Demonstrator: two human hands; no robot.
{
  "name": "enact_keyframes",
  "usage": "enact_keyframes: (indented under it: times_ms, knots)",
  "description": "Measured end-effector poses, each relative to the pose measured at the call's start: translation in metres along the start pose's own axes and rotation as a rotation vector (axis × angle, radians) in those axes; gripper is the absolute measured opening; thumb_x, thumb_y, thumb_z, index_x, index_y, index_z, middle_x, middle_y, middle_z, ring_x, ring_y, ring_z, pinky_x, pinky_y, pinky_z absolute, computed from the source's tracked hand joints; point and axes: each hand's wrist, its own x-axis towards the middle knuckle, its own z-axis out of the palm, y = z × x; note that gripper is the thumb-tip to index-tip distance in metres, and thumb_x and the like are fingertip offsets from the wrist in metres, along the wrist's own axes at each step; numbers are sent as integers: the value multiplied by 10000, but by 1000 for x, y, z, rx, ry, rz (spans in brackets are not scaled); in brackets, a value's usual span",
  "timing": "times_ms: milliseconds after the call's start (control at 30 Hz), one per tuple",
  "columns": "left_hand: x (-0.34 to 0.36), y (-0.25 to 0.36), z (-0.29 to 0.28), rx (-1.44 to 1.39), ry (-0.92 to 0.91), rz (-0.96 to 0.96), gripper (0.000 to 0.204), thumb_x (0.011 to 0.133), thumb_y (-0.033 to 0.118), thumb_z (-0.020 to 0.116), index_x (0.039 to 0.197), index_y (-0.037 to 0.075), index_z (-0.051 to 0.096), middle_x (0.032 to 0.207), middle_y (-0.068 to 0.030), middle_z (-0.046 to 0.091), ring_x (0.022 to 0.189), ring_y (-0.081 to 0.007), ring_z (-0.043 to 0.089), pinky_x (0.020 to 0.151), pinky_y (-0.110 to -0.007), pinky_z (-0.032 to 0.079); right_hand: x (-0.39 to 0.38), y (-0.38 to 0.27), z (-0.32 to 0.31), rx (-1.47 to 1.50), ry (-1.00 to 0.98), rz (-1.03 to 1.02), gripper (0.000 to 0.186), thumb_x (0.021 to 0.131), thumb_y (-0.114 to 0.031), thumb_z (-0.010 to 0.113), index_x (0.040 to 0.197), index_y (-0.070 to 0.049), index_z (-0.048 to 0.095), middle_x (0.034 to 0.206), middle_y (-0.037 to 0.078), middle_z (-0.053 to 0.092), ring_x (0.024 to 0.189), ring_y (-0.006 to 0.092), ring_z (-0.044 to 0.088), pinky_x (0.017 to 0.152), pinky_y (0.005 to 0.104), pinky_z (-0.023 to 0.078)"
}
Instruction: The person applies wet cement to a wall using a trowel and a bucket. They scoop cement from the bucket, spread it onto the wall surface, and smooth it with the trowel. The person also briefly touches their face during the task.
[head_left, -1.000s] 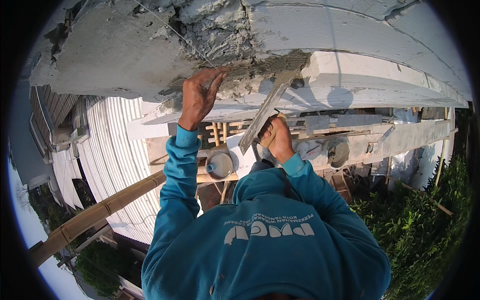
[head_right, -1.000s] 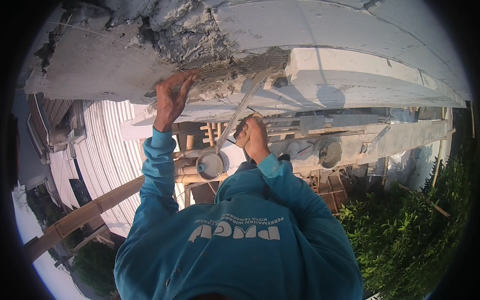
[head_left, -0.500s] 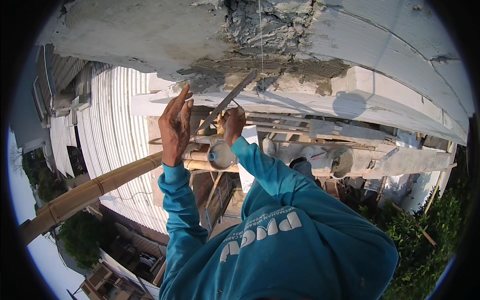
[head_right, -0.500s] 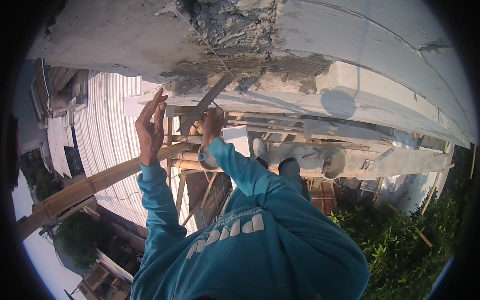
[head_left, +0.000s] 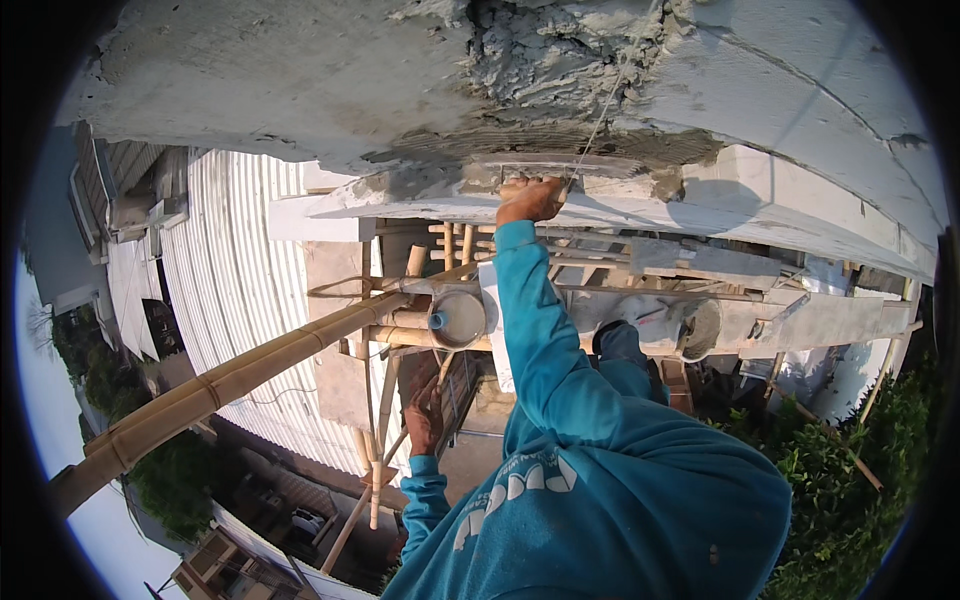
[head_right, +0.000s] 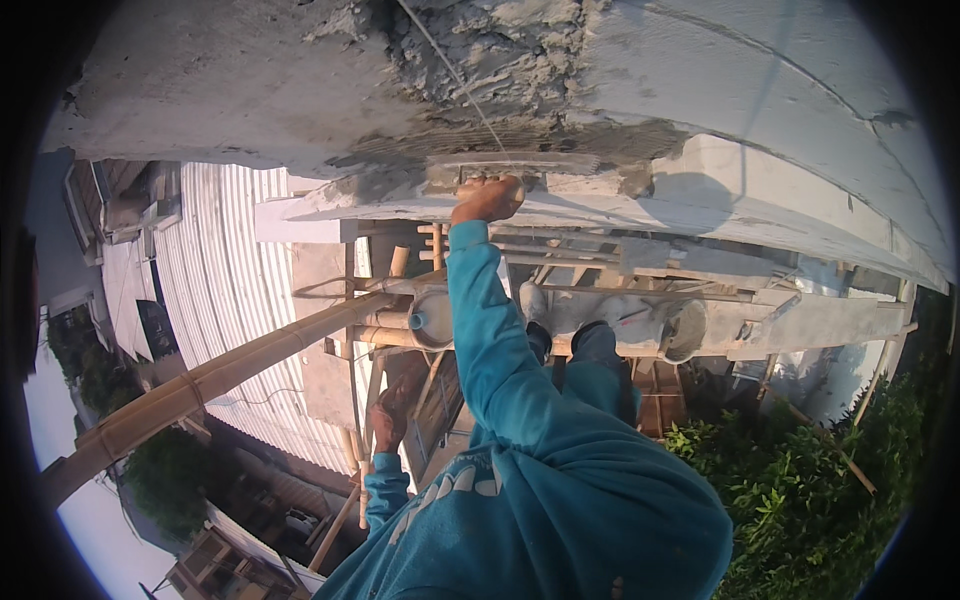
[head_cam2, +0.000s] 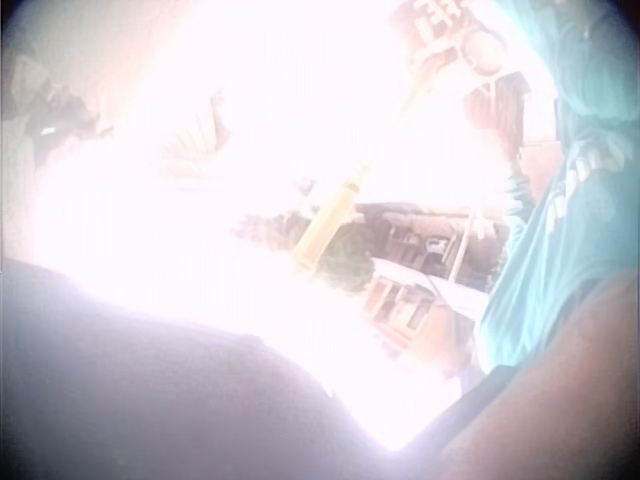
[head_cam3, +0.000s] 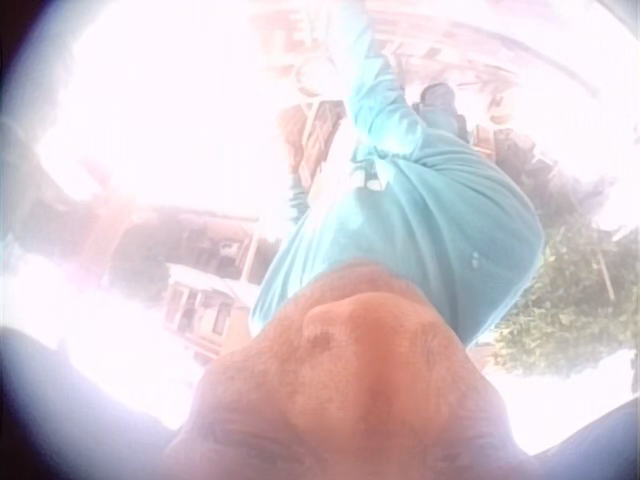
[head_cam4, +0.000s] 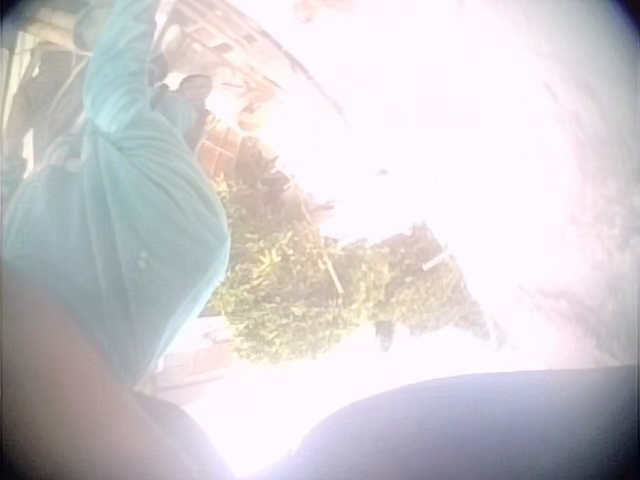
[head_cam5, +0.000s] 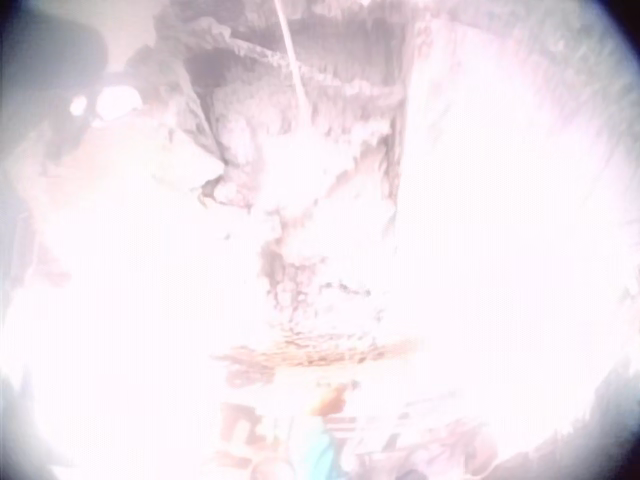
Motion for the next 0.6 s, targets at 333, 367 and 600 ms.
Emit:
enact_keyframes:
  times_ms: [333,367,600]
  knots:
    - [-26,1,42,-44,1,-27,251,964,203,536,1088,44,687,967,-234,682,944,-342,670,815,-406,502,-9,4,-20,-115,-171,110,131,814,-156,556,815,-121,429,603,23,382,447,142,340,411,304,283]
    - [-24,5,41,-46,5,-39,252,963,209,540,1080,43,688,947,-238,682,934,-344,672,806,-406,502,-8,6,-25,-140,-189,134,132,819,-155,553,812,-125,425,593,19,372,445,142,339,404,306,282]
    - [-32,-34,49,-110,59,-93,256,959,219,561,1081,27,679,951,-250,674,899,-328,673,781,-406,505,-34,29,-46,-264,-270,195,130,838,-136,544,804,-132,419,564,5,347,434,135,335,377,314,278]
